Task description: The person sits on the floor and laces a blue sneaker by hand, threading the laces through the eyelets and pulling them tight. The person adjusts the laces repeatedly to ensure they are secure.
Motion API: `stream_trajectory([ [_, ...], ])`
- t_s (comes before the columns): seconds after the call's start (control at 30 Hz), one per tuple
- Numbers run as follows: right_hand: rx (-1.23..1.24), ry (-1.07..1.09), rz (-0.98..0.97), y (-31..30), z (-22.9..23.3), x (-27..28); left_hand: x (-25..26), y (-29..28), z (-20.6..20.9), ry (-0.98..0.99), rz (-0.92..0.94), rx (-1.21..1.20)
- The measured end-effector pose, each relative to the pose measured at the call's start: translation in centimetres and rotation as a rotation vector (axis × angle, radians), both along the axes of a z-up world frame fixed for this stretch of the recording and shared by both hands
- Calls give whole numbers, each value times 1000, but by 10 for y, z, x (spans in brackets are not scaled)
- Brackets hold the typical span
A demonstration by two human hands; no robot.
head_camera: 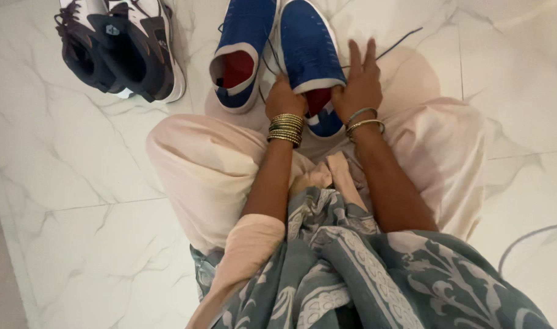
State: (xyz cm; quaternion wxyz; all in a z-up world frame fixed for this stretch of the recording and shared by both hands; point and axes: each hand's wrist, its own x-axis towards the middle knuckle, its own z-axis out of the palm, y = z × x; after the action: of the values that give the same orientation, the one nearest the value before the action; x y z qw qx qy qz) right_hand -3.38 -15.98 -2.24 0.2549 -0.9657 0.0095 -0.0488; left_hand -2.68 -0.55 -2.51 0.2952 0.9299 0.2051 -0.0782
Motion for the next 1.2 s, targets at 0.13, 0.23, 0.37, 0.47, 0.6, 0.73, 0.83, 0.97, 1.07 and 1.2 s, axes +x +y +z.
stream_trajectory([
  [0.13, 150, 241, -69, -9, 20, -14, 4, -2, -22, -151, -88, 12],
  [0.23, 391, 435, -87, -26, 7, -26, 8, 0, -21, -233, -266, -18],
  [0.37, 433, -78, 202, -54, -25, -14, 8, 6, 3, -454, -457, -192],
  [0.47, 367, 123, 248, -47, -45, -4, -11, -1, 20, -700, -353, -65],
  [0.6, -187, 415, 36, -26, -31, -5, -39, -17, 35, -302, -300, -148],
  [0.73, -163, 472, 11, -17, -4, -5, -43, -37, 26, -286, -356, 123],
  [0.83, -139, 479, -20, -16, 11, -2, -28, -37, 17, -131, -376, 154],
  [0.97, 56, 498, 26, -45, 31, -13, -19, -18, 8, -203, -387, 218],
  [1.07, 838, 428, 166, -70, 50, -22, -16, -5, 6, -158, -428, 181],
  [1.2, 1471, 354, 212, -99, 81, -37, -16, 2, 14, -111, -386, -62],
])
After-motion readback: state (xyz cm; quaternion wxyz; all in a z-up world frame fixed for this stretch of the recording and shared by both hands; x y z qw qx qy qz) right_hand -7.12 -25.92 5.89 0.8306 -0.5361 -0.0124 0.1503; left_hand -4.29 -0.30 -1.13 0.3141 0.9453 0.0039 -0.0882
